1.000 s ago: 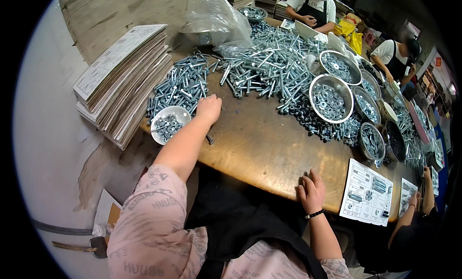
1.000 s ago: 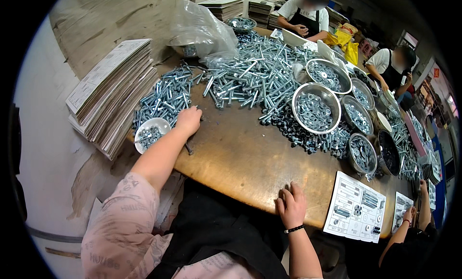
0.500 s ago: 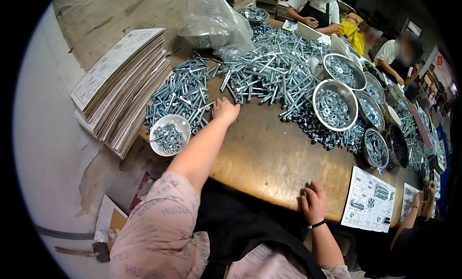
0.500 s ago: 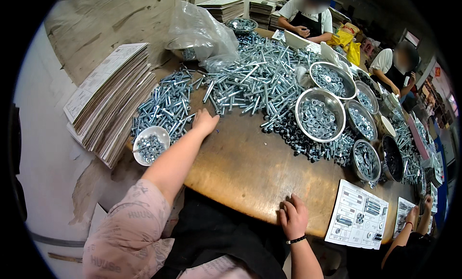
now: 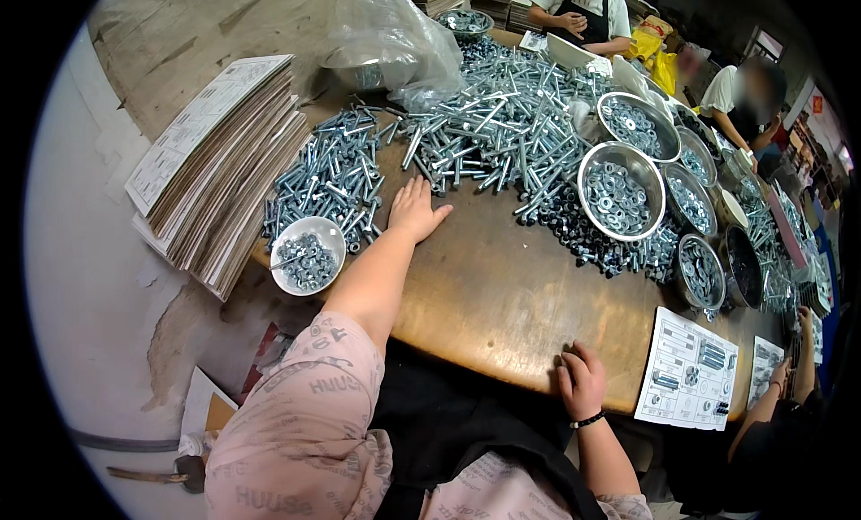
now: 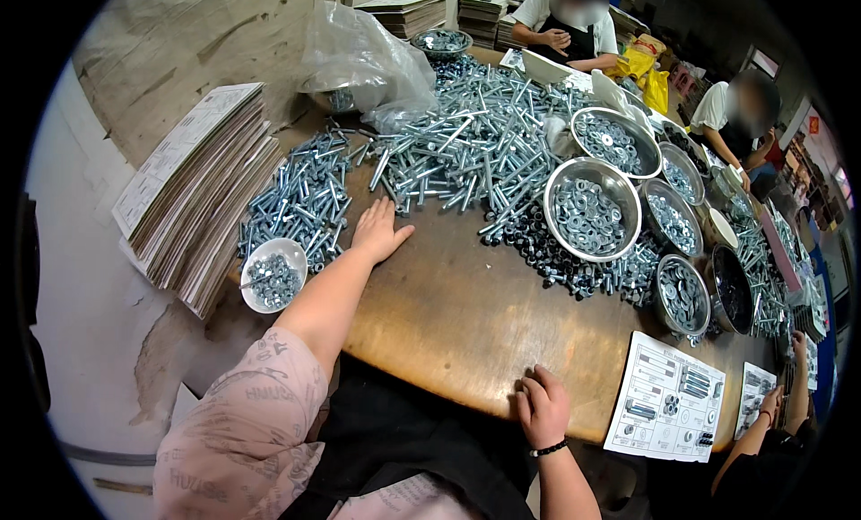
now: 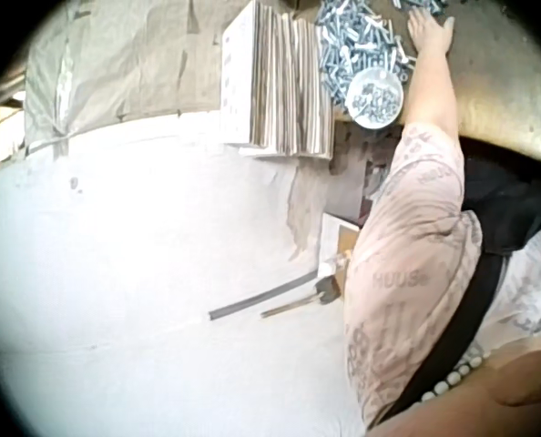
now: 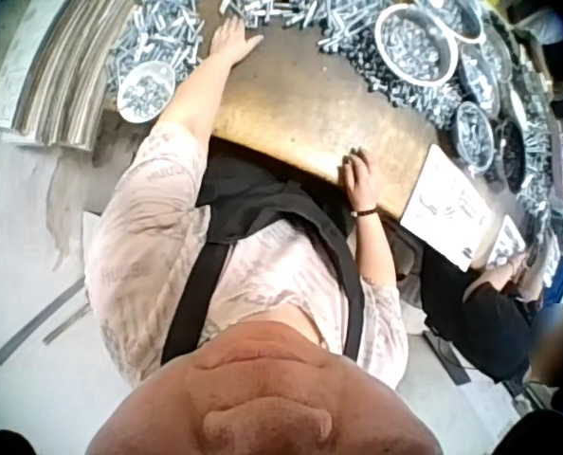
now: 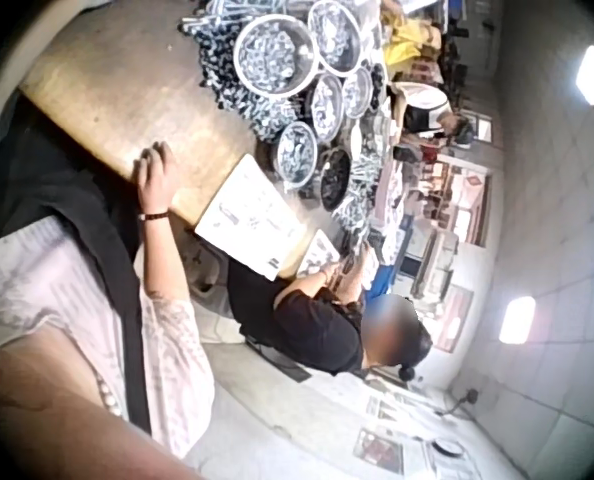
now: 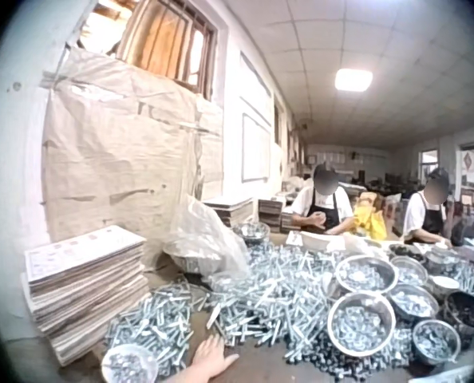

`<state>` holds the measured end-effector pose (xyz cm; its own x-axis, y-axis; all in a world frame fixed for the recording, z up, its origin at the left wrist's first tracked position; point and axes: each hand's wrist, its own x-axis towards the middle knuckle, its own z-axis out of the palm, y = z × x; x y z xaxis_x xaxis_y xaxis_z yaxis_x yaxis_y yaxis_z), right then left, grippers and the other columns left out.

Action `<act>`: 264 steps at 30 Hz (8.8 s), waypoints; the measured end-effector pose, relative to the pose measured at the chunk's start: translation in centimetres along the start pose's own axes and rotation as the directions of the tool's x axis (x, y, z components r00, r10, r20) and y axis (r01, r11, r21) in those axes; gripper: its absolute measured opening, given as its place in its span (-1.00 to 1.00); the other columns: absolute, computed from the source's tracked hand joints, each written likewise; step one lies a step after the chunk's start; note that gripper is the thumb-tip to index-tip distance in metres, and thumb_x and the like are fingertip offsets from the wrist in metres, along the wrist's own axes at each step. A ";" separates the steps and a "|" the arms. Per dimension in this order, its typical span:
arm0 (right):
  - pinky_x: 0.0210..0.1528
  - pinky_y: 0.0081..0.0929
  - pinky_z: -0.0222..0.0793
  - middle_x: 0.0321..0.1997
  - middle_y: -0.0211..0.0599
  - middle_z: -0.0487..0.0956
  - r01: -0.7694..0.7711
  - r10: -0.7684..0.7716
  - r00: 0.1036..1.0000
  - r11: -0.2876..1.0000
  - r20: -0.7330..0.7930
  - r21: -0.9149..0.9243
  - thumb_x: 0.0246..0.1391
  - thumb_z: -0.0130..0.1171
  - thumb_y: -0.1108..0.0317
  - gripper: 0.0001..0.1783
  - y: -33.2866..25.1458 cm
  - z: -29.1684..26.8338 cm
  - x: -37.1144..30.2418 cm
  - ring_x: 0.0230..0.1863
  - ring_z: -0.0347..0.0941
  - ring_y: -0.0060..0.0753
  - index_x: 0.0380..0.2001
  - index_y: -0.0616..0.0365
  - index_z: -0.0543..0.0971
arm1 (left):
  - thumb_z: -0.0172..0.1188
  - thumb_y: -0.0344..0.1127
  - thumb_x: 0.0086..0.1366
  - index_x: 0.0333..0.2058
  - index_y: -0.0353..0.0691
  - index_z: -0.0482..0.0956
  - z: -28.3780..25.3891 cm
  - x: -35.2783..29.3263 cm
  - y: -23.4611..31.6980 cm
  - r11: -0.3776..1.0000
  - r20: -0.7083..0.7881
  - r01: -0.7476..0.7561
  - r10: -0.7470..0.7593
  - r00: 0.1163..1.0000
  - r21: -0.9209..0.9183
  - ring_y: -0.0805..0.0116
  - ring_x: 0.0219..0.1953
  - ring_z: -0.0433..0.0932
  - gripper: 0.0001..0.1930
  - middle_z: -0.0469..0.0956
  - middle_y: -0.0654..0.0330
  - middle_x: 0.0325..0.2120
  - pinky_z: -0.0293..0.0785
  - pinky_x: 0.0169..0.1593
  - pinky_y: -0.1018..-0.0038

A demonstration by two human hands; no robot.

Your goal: The person sorts metal fasteners such as bolts, nuts, and washers from piles and bowls on a table and arranges them on a printed layout sheet. The person repeatedly picks items from the table and places them into designated spots on the sheet, occasionally adjusting the sheet or moving bowls.

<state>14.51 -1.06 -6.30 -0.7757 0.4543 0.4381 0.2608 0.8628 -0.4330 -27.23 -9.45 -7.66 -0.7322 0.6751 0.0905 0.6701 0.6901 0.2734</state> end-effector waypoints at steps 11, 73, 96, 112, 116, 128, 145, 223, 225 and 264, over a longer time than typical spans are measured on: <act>-0.10 -0.29 0.34 -0.11 -0.12 0.48 -0.001 0.001 1.000 1.000 -0.027 0.000 -0.14 0.16 0.40 -0.79 -0.3 -0.2 -0.3 -0.12 0.41 -0.11 -0.34 0.16 0.54 | -0.08 0.21 0.16 0.18 -0.33 0.05 -0.1 -7.2 3.9 0.893 0.171 -0.448 0.447 0.878 -0.033 0.16 0.29 -0.09 -0.20 -0.01 0.01 0.23 -0.17 0.30 0.33; 0.02 -0.29 0.24 -0.08 -0.05 0.48 -0.058 -0.477 0.788 0.571 0.388 0.819 0.16 -0.32 0.03 -0.47 -17.1 14.3 9.8 -0.05 0.38 -0.06 -0.07 0.21 0.44 | -0.18 -0.16 0.29 -0.13 -0.20 0.36 1.5 -26.4 -2.3 -0.895 0.664 0.182 -0.155 0.731 -0.408 0.26 -0.11 0.39 -0.70 0.43 0.17 -0.19 0.35 0.02 0.36; -0.01 -0.44 0.32 -0.18 -0.12 0.53 -0.342 -0.040 0.890 0.599 0.453 0.724 0.13 -0.13 0.47 -0.74 -13.7 6.5 7.0 -0.12 0.47 -0.30 -0.16 0.35 0.44 | -0.13 0.18 0.24 0.22 -0.25 0.01 8.0 -18.6 -18.7 -0.403 0.454 0.236 -0.623 0.637 -0.884 0.21 0.23 0.04 -0.25 0.04 0.12 0.23 -0.07 0.23 0.43; -0.01 -0.36 0.29 -0.07 -0.12 0.43 0.024 -0.135 0.916 0.958 0.379 0.284 0.01 0.08 0.30 -0.69 -8.1 2.5 6.4 -0.03 0.35 -0.11 -0.16 0.18 0.48 | 0.02 -0.40 0.12 -0.02 -0.31 0.34 -1.5 -33.6 -12.6 0.827 -0.568 0.135 -0.484 0.666 -0.546 0.01 0.12 0.19 -0.60 0.22 -0.07 0.07 0.08 0.18 0.27; 0.06 -0.28 0.23 0.03 -0.11 0.36 0.220 -0.231 0.913 0.973 0.337 0.071 -0.08 0.16 0.23 -0.54 -6.5 1.8 6.6 0.04 0.27 -0.04 -0.07 0.13 0.43 | 0.06 -0.37 0.05 -0.07 -0.25 0.42 -5.2 -27.5 -5.4 0.899 -0.639 -0.280 0.000 0.769 -0.337 0.04 0.13 0.19 -0.60 0.22 -0.03 0.08 0.09 0.17 0.24; 0.22 -0.09 -0.03 0.16 -0.13 0.26 0.328 -0.252 0.827 0.942 0.503 -0.067 -0.06 0.07 -0.05 -0.40 -0.4 0.6 7.0 0.21 0.11 -0.08 0.02 0.03 0.36 | 0.18 -0.13 0.01 -0.02 -0.13 0.41 -3.4 -17.6 3.1 0.891 -0.107 -0.435 0.423 0.900 -0.129 0.09 0.18 0.14 -0.49 0.22 0.05 0.10 -0.04 0.22 0.13; 0.25 -0.13 -0.06 0.20 -0.17 0.23 0.199 -0.272 0.775 0.962 0.570 0.188 0.03 -0.01 0.02 -0.44 1.5 0.5 7.9 0.26 0.04 -0.14 0.06 0.07 0.33 | 0.16 -0.28 -0.13 -0.08 -0.11 0.43 -3.6 -16.3 5.0 0.914 0.074 -0.405 0.406 0.911 -0.027 0.09 0.03 0.30 -0.49 0.36 0.12 -0.05 0.16 0.09 0.10; 0.13 -0.24 0.18 0.13 -0.11 0.30 0.362 -0.281 0.900 0.907 0.332 -0.215 -0.05 0.11 0.19 -0.54 -7.2 17.5 58.6 0.13 0.22 -0.06 -0.04 0.07 0.43 | 0.12 -0.33 0.04 -0.26 -0.22 0.52 -12.3 22.9 -1.3 0.777 0.069 -0.319 0.420 0.905 -0.543 0.12 -0.17 0.46 -0.75 0.51 0.09 -0.28 0.33 -0.04 0.32; 0.08 -0.26 0.25 0.07 -0.06 0.36 0.039 0.106 0.804 0.972 0.584 -0.230 0.02 0.03 0.10 -0.53 -5.3 18.0 59.4 0.10 0.27 -0.05 -0.03 0.12 0.41 | 0.12 -0.42 0.00 -0.37 -0.22 0.55 -12.3 23.2 -5.7 0.615 -0.377 -0.363 0.114 0.919 -0.700 0.14 -0.22 0.45 -0.84 0.50 0.10 -0.36 0.34 -0.09 0.31; -0.21 -0.38 0.35 -0.23 -0.01 0.50 -0.748 0.521 0.655 0.345 0.547 0.567 -0.26 0.18 0.30 -0.48 -9.1 27.7 63.1 -0.26 0.46 -0.22 -0.17 0.35 0.39 | 0.04 -0.44 -0.05 -0.19 -0.19 0.33 -18.2 25.1 -26.9 -0.289 0.209 0.046 -0.564 0.799 -0.956 0.05 -0.14 0.42 -0.64 0.40 0.04 -0.19 0.38 -0.14 -0.15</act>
<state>-52.68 13.56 3.48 -0.6864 0.6261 -0.3699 0.3447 -0.1678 -0.9236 -65.86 -15.80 4.64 -0.9374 0.2040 -0.2822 -0.3440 -0.4177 0.8409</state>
